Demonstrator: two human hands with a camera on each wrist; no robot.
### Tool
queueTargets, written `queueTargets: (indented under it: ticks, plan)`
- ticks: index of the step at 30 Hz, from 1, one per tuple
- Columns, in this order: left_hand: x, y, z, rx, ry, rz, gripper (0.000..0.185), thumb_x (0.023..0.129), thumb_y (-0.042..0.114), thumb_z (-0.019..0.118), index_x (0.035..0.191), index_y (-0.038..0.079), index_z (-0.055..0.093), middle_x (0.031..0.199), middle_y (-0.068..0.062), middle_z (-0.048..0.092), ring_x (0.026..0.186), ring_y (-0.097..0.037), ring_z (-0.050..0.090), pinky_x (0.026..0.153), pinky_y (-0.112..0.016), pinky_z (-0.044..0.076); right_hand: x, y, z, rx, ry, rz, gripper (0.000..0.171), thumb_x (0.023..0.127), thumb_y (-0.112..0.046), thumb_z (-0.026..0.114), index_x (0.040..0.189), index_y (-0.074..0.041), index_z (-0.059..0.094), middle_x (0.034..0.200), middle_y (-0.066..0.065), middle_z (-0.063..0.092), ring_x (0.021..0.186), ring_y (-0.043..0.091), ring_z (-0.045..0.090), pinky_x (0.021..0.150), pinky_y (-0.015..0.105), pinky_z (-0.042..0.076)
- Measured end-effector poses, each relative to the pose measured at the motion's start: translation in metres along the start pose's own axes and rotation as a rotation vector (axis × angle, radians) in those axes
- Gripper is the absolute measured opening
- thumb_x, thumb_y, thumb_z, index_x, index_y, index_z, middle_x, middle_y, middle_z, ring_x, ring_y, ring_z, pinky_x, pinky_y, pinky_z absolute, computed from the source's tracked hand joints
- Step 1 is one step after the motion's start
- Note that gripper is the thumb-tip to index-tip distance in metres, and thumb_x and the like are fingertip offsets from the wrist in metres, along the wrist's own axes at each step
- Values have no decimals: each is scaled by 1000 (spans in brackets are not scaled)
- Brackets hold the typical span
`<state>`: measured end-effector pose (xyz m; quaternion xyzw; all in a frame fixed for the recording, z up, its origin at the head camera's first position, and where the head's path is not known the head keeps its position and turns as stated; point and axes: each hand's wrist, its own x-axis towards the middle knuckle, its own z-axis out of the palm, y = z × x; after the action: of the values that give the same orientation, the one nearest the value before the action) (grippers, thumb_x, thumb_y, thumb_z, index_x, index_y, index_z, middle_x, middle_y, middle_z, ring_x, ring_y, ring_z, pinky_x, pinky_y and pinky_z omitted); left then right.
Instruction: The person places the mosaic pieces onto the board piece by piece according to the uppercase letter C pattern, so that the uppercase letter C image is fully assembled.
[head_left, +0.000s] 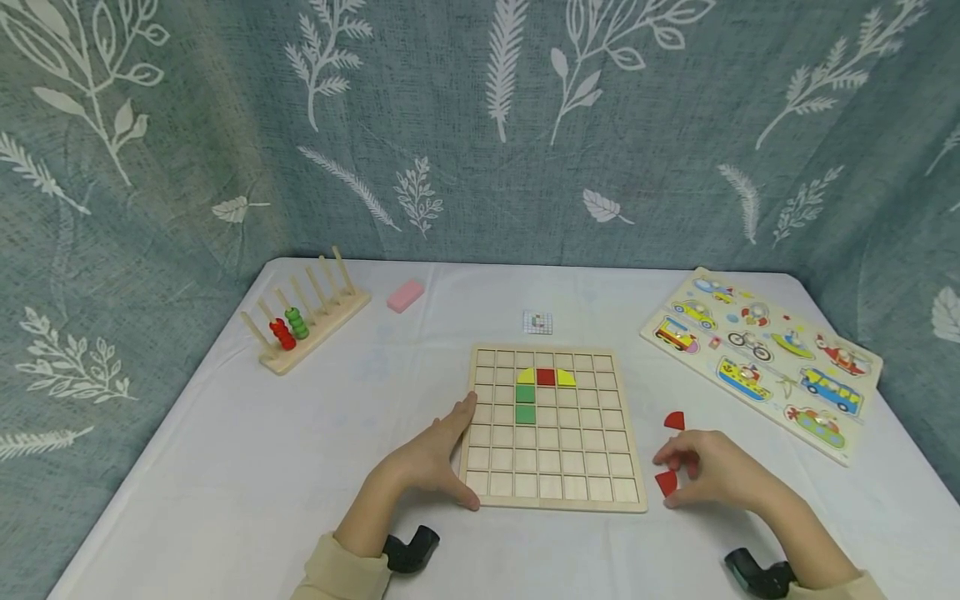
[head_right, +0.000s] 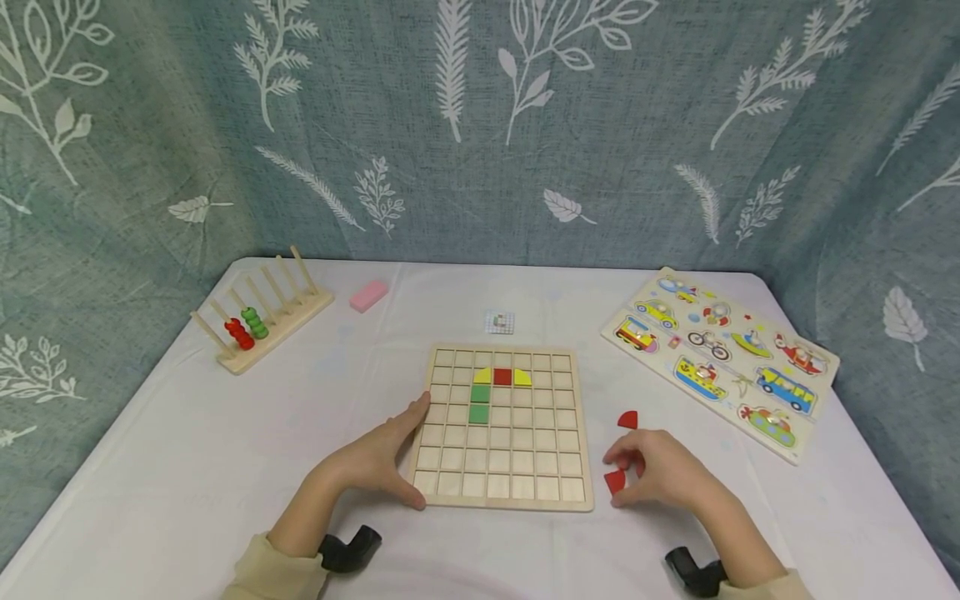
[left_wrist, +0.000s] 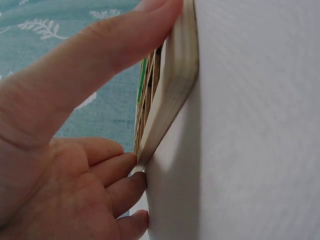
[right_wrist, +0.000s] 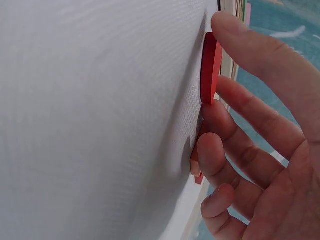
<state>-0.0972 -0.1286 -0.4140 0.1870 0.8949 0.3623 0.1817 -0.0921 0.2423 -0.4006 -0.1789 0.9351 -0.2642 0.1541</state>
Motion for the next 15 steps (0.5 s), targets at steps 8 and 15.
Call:
queueTargets:
  ticks: [8, 15]
  plan:
    - [-1, 0, 0, -7, -9, -7, 131, 46, 23, 91, 145, -1, 10, 150, -16, 12, 138, -28, 12, 111, -46, 13, -1, 2, 0, 39, -22, -55, 31, 59, -19, 85, 86, -17, 71, 77, -11, 58, 64, 8, 47, 54, 20, 42]
    - [0, -1, 0, -4, -6, -1, 131, 45, 24, 91, 145, -1, 10, 150, -16, 12, 137, -29, 12, 110, -47, 13, -2, 3, 0, 81, -55, -48, 28, 63, -18, 82, 89, -16, 72, 74, -10, 57, 64, 8, 46, 52, 20, 41]
